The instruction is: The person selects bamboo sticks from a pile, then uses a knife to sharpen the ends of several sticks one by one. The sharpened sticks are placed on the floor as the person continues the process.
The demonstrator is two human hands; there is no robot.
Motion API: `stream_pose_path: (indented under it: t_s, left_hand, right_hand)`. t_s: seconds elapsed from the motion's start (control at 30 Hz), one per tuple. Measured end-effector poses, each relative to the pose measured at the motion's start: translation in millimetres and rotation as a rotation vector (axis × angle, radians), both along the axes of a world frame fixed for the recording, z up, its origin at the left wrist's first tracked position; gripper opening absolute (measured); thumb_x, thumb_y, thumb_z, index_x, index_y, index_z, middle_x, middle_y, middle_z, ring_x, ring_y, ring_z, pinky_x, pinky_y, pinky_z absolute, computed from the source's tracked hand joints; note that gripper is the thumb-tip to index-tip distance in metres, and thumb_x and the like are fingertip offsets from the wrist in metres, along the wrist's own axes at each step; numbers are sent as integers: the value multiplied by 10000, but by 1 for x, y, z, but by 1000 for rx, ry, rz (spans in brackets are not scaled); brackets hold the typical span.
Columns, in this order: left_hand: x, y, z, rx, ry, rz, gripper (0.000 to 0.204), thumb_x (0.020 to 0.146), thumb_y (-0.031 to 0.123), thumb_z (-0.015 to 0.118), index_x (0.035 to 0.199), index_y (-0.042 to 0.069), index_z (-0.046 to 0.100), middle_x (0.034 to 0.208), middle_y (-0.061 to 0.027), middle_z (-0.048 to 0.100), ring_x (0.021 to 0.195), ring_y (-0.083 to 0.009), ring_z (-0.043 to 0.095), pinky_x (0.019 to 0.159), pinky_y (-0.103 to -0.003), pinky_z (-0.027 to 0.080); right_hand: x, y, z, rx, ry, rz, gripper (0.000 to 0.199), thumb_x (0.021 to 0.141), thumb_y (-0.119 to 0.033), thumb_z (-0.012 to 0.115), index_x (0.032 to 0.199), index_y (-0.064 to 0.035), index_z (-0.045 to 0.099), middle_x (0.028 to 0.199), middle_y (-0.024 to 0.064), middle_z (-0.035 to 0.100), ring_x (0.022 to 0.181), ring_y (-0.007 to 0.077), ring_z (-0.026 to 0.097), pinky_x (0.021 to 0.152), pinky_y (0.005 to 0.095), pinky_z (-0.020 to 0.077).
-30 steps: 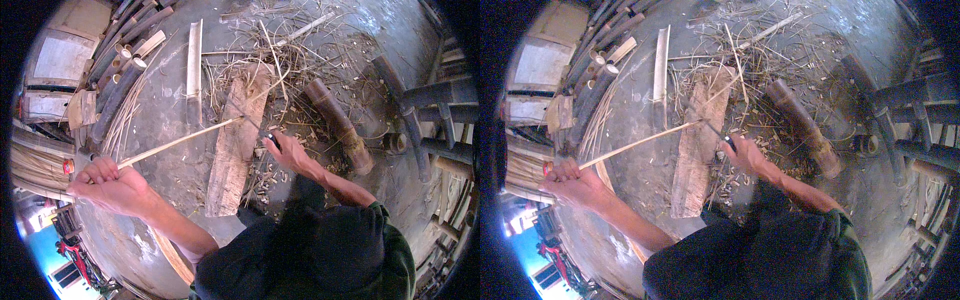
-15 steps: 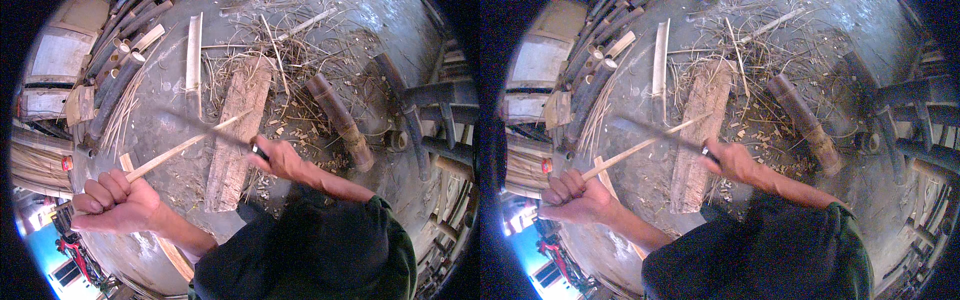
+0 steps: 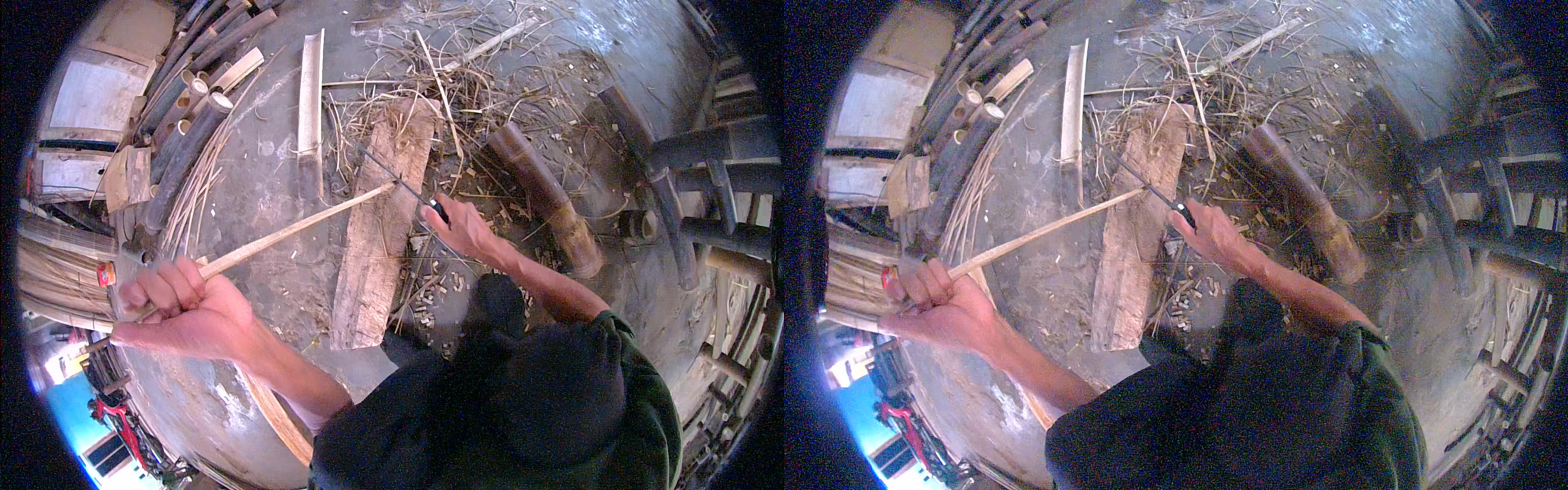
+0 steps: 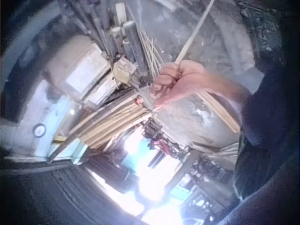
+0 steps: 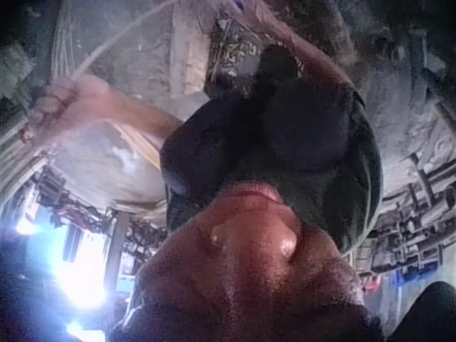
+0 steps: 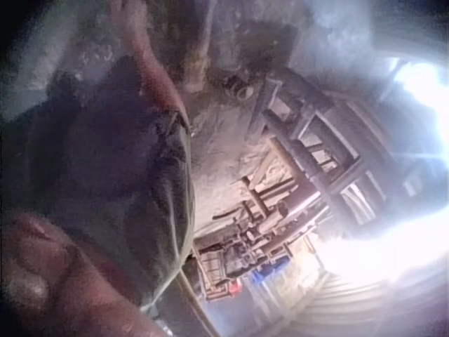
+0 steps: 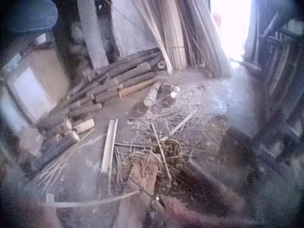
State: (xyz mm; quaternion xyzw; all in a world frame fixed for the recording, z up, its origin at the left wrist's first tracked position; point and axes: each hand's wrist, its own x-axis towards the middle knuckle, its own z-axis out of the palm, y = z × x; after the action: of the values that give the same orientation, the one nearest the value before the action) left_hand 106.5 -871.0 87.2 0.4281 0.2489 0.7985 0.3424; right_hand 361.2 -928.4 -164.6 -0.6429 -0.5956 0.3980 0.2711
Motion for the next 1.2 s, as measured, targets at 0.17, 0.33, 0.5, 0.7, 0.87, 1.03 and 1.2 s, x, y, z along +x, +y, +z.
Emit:
stream_pose_path:
  t_s: [0.17, 0.33, 0.5, 0.7, 0.87, 1.03, 1.2]
  left_hand:
    - [-1, -1, -1, 10, -5, -50, 458, 983, 505, 426, 787, 94, 475, 555, 45, 224, 458, -67, 163, 438, -245, 131]
    - [9, 2, 4, -12, 20, 84, 462, 977, 519, 427, 785, 102, 478, 566, 37, 248, 479, -69, 202, 451, -230, 160]
    - [21, -5, 2, -55, 58, 364, 486, 968, 543, 419, 697, 142, 372, 589, 35, 224, 499, -73, 202, 461, -228, 171]
    - [29, -3, 3, -41, 83, 382, 483, 976, 525, 424, 681, 160, 310, 589, 40, 171, 501, -74, 166, 460, -245, 151]
    - [34, -2, 6, -85, 110, 523, 479, 988, 509, 416, 678, 164, 297, 586, 45, 161, 494, -75, 156, 459, -253, 128]
    - [34, 0, 4, -106, 86, 510, 474, 990, 486, 435, 669, 162, 309, 576, 47, 159, 490, -77, 154, 458, -251, 128]
    - [30, -2, 5, -79, 114, 476, 481, 988, 482, 442, 658, 160, 304, 563, 45, 151, 491, -80, 136, 458, -257, 126]
  right_hand:
    - [-1, -13, -12, 88, -46, 19, 363, 939, -352, 562, 890, 7, 543, 670, 246, 586, 657, 439, 613, 570, 495, 447]
    - [-2, -8, -12, 111, 27, -44, 356, 939, -342, 572, 906, 11, 546, 637, 224, 577, 598, 399, 614, 536, 461, 442]
    - [-30, -22, 81, 105, 227, 169, 335, 937, -335, 575, 942, -2, 537, 636, 218, 574, 577, 389, 605, 528, 455, 438]
    - [-8, -3, 14, 69, 100, 2, 319, 930, -315, 583, 1005, -11, 525, 640, 211, 579, 578, 388, 604, 516, 454, 441]
    - [-31, -13, 68, 115, 176, 156, 320, 928, -311, 571, 961, 7, 550, 659, 246, 575, 600, 390, 613, 536, 456, 453]
    - [-13, 4, 31, -33, 165, 18, 297, 927, -282, 568, 1022, -1, 548, 695, 252, 588, 690, 393, 646, 583, 449, 480]
    - [-31, -17, 36, 169, 166, 94, 301, 935, -298, 566, 1019, -10, 543, 629, 221, 552, 576, 354, 597, 540, 434, 461]
